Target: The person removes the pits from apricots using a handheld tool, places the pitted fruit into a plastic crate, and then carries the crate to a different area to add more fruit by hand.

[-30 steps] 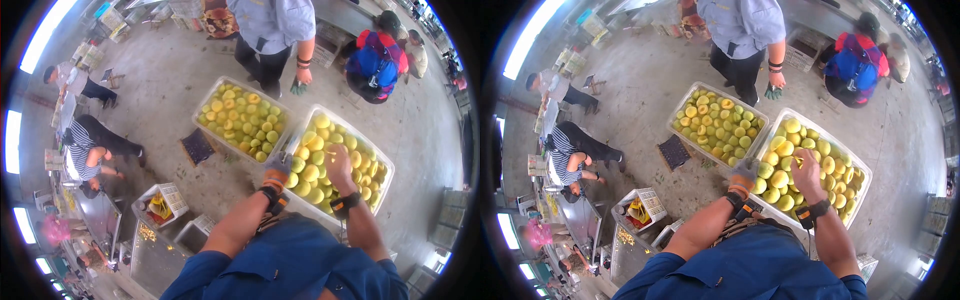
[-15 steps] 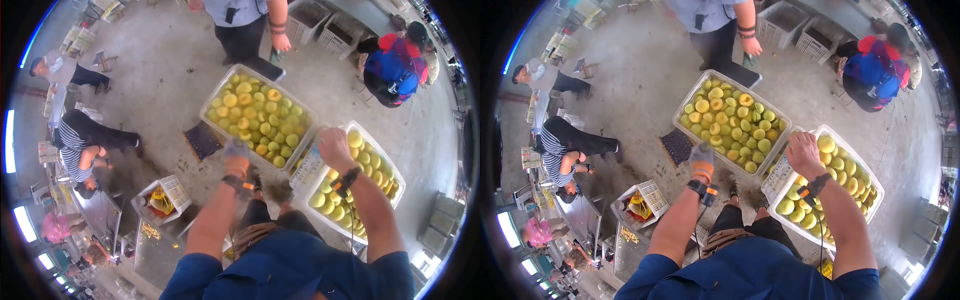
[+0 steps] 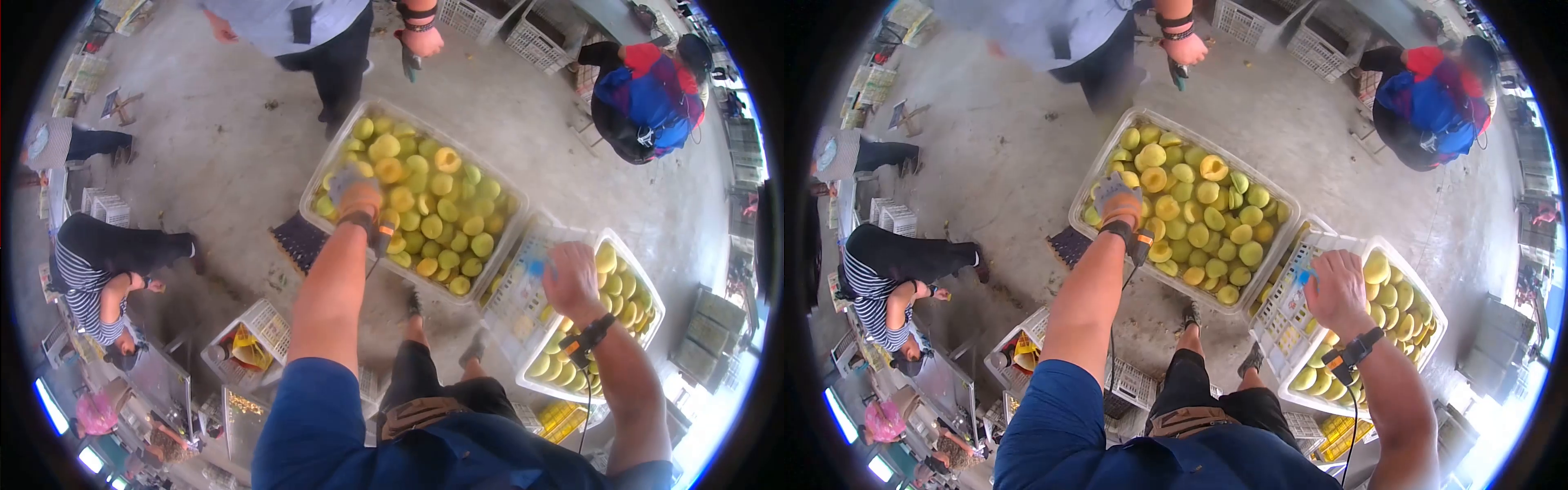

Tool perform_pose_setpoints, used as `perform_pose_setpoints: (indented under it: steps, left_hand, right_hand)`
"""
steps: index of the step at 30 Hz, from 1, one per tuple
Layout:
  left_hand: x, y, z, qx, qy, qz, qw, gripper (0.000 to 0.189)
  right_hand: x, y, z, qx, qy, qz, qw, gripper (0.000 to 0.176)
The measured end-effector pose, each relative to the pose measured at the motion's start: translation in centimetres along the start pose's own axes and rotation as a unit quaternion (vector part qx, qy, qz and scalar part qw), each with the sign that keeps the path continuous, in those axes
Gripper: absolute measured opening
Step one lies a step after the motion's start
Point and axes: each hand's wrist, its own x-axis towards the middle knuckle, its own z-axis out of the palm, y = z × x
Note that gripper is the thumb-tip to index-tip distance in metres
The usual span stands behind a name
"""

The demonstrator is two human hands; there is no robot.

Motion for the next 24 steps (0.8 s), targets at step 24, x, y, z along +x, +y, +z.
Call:
perform_pose_setpoints:
  steps: [24]
  left_hand:
    - [-9.2, -6.8, -11.2, -0.300, 0.121, 0.275, 0.905, 0.045]
  right_hand:
    - [-0.4, 0.1, -0.1, 0.028, 0.022, 0.016, 0.999, 0.022]
